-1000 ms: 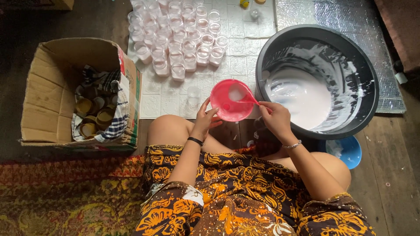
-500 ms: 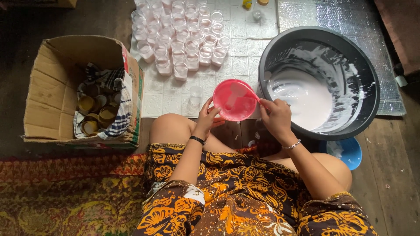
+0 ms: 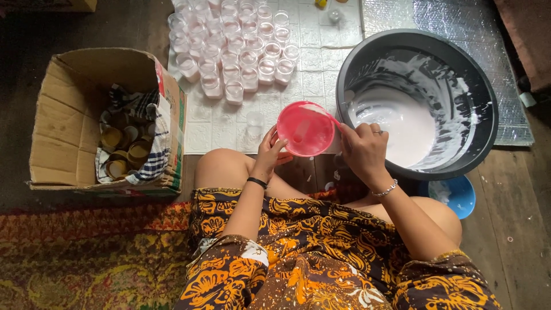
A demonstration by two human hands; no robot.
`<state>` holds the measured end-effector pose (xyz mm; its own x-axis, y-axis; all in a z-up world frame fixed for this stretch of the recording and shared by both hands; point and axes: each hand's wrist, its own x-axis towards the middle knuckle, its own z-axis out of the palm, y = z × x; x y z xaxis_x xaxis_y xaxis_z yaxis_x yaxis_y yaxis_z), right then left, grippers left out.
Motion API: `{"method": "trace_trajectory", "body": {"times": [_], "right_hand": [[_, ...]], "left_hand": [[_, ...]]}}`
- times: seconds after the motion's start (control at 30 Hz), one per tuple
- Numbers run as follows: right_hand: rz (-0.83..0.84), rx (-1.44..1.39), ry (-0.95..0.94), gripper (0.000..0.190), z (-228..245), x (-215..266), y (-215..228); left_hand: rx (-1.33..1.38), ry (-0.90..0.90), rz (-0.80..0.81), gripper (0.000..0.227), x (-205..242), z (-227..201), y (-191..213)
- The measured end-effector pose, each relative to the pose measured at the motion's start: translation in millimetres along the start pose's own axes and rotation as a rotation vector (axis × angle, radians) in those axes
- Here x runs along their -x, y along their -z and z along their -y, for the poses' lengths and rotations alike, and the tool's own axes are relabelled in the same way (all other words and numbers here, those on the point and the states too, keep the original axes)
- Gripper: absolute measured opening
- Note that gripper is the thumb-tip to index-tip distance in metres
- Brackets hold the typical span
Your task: A person sitting on the floor is stirring a white creamy beauty product in a large basin and scooping it into a smaller bowl using a small spoon.
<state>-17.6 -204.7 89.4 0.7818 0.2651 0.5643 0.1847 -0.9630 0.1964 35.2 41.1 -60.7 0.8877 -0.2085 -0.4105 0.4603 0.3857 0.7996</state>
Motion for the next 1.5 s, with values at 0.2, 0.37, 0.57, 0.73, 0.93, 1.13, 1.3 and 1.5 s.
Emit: {"method": "trace_trajectory", "body": {"times": [0.2,0.37,0.57,0.73,0.93,1.13,1.3,1.5], "right_hand": [[0.024,0.052,0.016,0.013,3.8,9.4,-25.1],[0.041,0.001,0.040,0.015,11.9,14.6,-26.7],[-0.029,0.056,0.046,0.015,14.6,10.6,-27.1],[-0.029,0.033,0.074,0.020,14.9,22.4,-44.3],[0.015,0.026,0.098,0.020,19.9,26.4,-37.3],[-0.002,0.085,0.041,0.015,19.0,20.7,-32.7],[0.005,0.007,0.108,0.018,18.5,34.1,-49.6],[-0.031,0.084,0.065,0.015,25.2,13.9,-31.0]], "left_hand": [[-0.005,-0.007,0.009,0.076,-5.6,4.9,4.4],[-0.014,-0.019,-0.012,0.075,-6.2,6.3,3.6],[-0.052,-0.032,-0.085,0.070,-5.8,2.6,-5.1],[-0.040,0.013,-0.212,0.071,-8.4,-3.4,-16.9],[-0.159,-0.021,-0.359,0.066,9.8,-16.4,-42.9],[-0.256,-0.059,-0.372,0.063,25.7,-36.5,-53.2],[-0.242,-0.056,-0.353,0.065,30.9,-39.0,-55.0],[-0.295,-0.133,-0.295,0.065,44.7,-46.9,-49.0]]}}
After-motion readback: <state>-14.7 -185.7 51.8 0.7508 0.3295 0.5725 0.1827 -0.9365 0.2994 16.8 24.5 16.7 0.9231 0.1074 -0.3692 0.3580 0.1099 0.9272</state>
